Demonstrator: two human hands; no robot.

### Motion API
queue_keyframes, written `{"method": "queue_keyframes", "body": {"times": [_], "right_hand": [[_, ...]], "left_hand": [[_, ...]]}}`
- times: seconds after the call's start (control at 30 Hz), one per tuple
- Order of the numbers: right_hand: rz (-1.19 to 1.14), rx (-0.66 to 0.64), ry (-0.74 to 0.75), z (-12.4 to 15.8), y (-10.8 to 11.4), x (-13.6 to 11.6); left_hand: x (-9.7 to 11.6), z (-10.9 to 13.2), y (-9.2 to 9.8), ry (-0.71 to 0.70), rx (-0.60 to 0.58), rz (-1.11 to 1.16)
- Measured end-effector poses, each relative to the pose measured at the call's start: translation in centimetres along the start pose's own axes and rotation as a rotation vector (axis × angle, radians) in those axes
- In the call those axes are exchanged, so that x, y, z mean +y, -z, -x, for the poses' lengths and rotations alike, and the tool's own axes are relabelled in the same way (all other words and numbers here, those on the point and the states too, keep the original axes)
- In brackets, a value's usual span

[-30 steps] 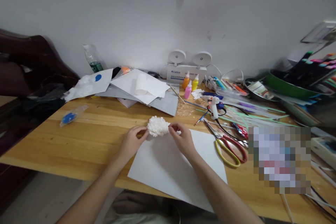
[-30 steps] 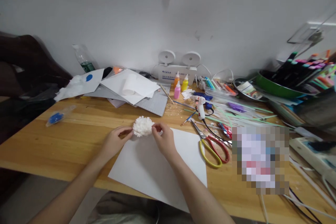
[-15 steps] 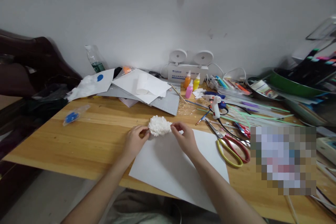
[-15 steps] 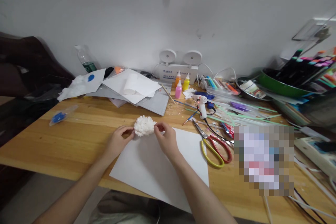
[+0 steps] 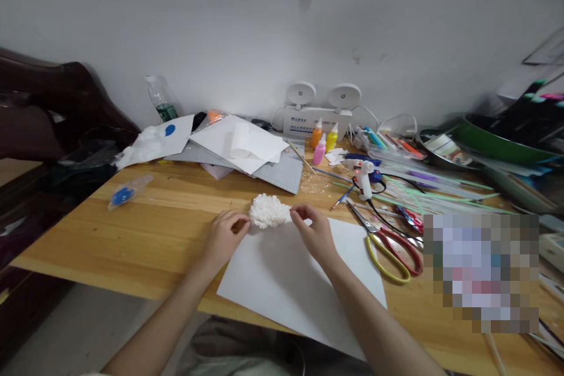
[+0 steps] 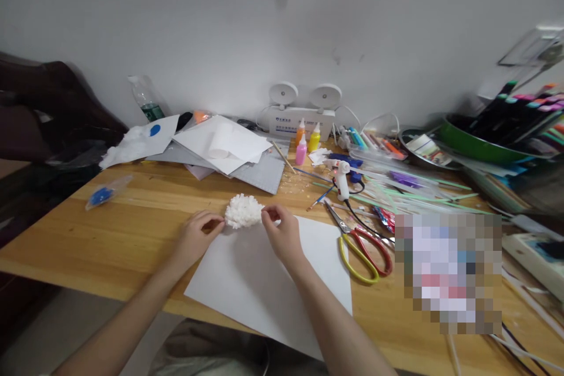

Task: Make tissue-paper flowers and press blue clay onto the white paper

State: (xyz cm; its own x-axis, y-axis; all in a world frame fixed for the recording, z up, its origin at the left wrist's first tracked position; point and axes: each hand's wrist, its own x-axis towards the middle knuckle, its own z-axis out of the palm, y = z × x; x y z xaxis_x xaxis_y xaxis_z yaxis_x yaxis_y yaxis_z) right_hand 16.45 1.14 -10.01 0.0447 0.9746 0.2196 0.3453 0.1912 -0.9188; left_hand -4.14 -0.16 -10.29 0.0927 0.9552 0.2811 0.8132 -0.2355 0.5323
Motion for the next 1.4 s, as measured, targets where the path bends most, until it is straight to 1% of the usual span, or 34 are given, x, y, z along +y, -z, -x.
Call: {"method": "queue_keyframes", "body": {"times": [0.13,0.33,0.57,0.73,0.87,1.0,1.07,1.17,1.23,1.4], "right_hand": [[-0.001,0.004,0.001,0.0,0.1,0.0],[-0.022,0.003,0.006,0.1,0.3,-0.1],[-0.019,0.011,0.011,0.1,0.4,0.0],[-0.027,0.022,-0.001,-0.1,0.5,0.1],[-0.032,0.025,0.003,-0.2,0.7,0.1],[-0.018,0.038,-0.007,-0.3,0.9,0.0],[-0.022,0.048,-0.005,-0.4,1.0,0.0],[-0.027,0.06,-0.001,-0.4,1.0,0.0],[-0.029,0.065,0.0,-0.4,1.0,0.1],[-0.037,0.059,-0.003,-0.3,1.0,0.3]], "left_hand": [[-0.1,-0.2,-0.1,-0.011,0.004,-0.019],[-0.4,0.1,0.0,-0.011,0.032,0.035],[-0.3,0.0,-0.1,-0.037,0.008,0.035],[-0.5,0.2,-0.1,-0.075,0.098,0.045],[-0.7,0.4,-0.1,-0.123,0.076,0.023],[-1.1,0.4,-0.2,-0.106,0.162,0.081],[-1.3,0.5,-0.3,-0.092,0.153,0.084],[-1.4,0.6,-0.5,-0.103,0.088,0.074],[-1.4,0.6,-0.6,-0.122,0.066,0.069],[-0.9,0.6,-0.5,-0.149,0.119,0.026]]}}
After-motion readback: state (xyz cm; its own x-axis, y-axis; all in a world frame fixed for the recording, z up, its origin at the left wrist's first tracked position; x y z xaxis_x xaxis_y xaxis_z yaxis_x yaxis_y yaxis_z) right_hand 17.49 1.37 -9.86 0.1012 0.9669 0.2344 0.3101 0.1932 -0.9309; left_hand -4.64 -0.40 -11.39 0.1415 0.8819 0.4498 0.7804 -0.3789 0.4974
